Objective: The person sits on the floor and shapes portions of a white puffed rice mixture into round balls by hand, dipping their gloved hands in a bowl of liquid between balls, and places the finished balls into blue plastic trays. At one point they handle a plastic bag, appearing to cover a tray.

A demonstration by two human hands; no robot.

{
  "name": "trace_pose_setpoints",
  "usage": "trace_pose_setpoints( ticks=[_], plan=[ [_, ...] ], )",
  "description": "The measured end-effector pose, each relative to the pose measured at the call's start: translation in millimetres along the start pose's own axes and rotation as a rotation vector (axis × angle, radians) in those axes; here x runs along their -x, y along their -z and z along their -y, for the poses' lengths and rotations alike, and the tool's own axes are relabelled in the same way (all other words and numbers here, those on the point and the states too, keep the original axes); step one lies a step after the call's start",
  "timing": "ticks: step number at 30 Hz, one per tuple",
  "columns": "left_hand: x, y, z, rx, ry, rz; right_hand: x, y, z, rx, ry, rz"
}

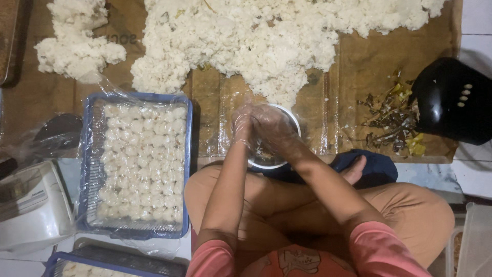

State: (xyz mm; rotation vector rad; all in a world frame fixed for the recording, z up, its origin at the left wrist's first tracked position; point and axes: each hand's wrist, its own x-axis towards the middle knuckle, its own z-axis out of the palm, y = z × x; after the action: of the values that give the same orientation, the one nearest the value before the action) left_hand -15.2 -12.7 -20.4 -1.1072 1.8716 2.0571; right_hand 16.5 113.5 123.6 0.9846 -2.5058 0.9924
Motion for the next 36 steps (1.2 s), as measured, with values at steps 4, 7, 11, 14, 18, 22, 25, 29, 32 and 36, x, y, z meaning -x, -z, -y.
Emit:
trace_pose_setpoints(
  ticks=[4, 7, 11, 14, 18, 22, 25, 29, 32, 36],
  plan=[
    [-11.9, 2.9, 5.3, -0.109, -0.1, 0.007, 3.3, -1.2, -0.6, 0.265, 0.127, 0.113],
    [2.2, 2.4, -4.1, -0.022, -0.006, 0.02, -4.1, 10.5, 1.9, -0.244, -0.777, 0.257],
    [46.8, 2.8, -53.0, 0.156, 0.07, 0.041, -19.7, 46.3, 8.3, -0.455, -0.861, 0.074],
    [82.8, 5.0, -87.4, 0.264, 0.229, 0.125, -25.7, 70.5, 13.3, -0.358, -0.482, -0.127],
    [102.3, 8.1, -86.2, 0.183, 0.407, 0.12, -21.1, 63.8, 22.6, -0.364, -0.425, 0.19],
    [72.7, 7.7, -54.0, 0.265, -0.088, 0.22, -19.3, 35.2, 12.1, 0.571, 0.242, 0.333],
    [50.2, 9.2, -35.8, 0.122, -0.348, 0.177, -10.2, 29.4, -5.3, 0.82, 0.491, 0.293],
    [50.2, 16.0, -29.7, -0.162, -0.455, 0.038, -28.6, 22.6, -50.7, 0.221, -0.085, 0.344],
    [55.5, 18.0, -35.2, -0.164, -0.375, -0.065, -85.0, -3.3, -98.9, 0.292, -0.364, 0.437],
    [54.4, 15.8, -41.5, -0.251, -0.397, 0.007, -151.2, -44.9, -130.5, 0.48, -0.534, 0.778]
  ],
)
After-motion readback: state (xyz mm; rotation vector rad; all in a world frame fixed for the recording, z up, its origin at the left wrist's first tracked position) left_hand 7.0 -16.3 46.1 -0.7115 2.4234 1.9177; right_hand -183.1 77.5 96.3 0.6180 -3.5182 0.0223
